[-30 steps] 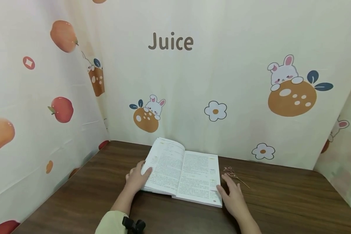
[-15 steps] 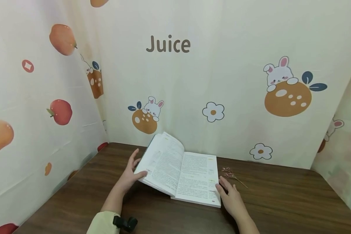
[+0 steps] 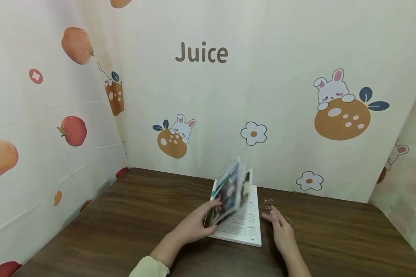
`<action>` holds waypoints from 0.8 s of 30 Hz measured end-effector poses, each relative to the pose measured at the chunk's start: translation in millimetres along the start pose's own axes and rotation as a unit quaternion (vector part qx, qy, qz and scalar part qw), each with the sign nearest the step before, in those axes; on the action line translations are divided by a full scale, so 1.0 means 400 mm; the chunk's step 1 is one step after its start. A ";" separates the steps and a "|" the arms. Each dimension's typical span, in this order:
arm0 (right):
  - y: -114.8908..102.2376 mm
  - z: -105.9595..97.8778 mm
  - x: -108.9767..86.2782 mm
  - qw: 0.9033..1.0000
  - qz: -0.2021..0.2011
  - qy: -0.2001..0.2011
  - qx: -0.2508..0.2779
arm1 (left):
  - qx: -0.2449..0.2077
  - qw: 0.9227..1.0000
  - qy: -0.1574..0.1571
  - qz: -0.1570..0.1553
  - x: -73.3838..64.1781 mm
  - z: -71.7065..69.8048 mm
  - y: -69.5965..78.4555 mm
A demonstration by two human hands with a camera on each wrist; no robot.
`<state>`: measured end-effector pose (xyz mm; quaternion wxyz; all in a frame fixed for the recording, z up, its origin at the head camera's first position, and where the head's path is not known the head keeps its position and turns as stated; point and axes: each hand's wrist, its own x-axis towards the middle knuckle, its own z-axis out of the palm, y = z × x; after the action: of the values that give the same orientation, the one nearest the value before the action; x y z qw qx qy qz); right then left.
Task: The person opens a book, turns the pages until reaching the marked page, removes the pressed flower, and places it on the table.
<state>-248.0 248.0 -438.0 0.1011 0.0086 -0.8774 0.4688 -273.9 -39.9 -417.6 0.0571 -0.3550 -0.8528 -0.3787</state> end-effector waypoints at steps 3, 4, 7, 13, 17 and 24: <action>0.004 -0.006 0.000 1.000 -0.014 -0.005 0.007 | 0.057 0.997 -0.051 -0.008 -0.002 0.022 -0.007; 0.005 -0.006 0.001 1.000 -0.016 -0.005 0.006 | 0.070 0.996 -0.060 -0.007 -0.002 0.027 -0.011; 0.008 -0.006 0.003 1.000 -0.009 -0.003 -0.008 | 0.107 0.991 -0.082 -0.003 -0.002 0.037 -0.015; 0.017 -0.001 0.004 0.999 -0.010 -0.022 -0.021 | 0.163 0.981 -0.100 0.021 -0.001 0.048 -0.014; 0.020 0.011 0.007 0.997 -0.008 -0.059 -0.054 | 0.177 0.980 -0.095 0.008 -0.006 0.047 -0.013; 0.026 0.021 0.021 0.992 -0.038 -0.080 -0.095 | 0.182 0.980 -0.074 -0.017 -0.004 0.057 -0.013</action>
<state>-258.8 247.5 -449.4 0.0489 0.0697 -0.9224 0.3767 -272.0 -27.6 -437.4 0.0511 -0.3515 -0.9152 -0.1906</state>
